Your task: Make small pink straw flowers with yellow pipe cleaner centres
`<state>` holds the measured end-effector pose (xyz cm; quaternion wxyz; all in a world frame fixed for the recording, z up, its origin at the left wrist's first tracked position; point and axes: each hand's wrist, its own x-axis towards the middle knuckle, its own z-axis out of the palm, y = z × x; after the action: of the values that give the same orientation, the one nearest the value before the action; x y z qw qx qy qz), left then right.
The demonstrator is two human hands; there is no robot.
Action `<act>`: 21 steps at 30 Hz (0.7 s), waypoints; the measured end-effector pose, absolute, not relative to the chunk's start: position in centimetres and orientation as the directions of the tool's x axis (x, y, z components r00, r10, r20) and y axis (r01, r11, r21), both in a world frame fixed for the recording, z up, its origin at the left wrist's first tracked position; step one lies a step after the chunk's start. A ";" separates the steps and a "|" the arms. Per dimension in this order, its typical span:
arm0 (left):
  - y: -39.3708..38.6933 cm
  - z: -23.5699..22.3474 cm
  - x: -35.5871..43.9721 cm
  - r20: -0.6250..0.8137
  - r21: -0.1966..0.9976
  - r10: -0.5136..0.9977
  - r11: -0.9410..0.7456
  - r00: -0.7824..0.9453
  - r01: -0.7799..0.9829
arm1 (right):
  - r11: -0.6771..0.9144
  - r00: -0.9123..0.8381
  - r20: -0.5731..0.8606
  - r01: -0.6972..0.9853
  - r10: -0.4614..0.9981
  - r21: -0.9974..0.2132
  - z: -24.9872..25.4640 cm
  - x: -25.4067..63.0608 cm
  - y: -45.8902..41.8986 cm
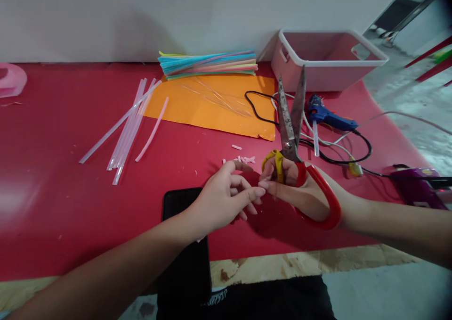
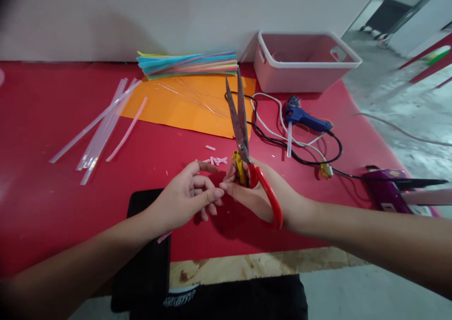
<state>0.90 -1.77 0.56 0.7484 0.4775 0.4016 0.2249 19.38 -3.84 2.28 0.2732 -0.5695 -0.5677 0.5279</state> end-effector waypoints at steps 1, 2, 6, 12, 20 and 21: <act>-1.8 0.5 0.9 -0.384 0.897 0.720 0.438 0.578 0.050 | -0.206 -0.199 -0.289 0.356 0.936 -0.911 2.3 19.4 -3.8; -1.8 0.5 0.9 -0.381 0.899 0.720 0.434 0.579 0.051 | -0.202 -0.191 -0.284 0.360 0.940 -0.911 2.2 19.5 -3.8; -1.7 0.7 0.9 -0.404 0.892 0.688 0.442 0.602 0.093 | -0.150 -0.155 -0.224 0.386 0.962 -0.910 2.0 20.2 -3.4; -1.7 0.7 0.9 -0.440 0.882 0.664 0.446 0.604 0.153 | -0.132 -0.144 -0.223 0.467 0.964 -0.875 2.7 20.7 -3.1; -1.1 0.9 0.9 -0.427 0.852 0.753 0.521 0.500 -0.058 | -0.274 -0.111 -0.403 0.570 0.908 -0.774 3.3 21.3 -3.2; -1.0 0.9 0.9 -0.420 0.843 0.770 0.527 0.480 -0.109 | -0.295 -0.138 -0.444 0.571 0.885 -0.766 3.5 21.4 -3.4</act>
<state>0.93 -0.97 0.93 0.7656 0.3921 0.4215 0.2873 21.37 -3.42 3.49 0.1596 -0.6367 -0.5717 0.4923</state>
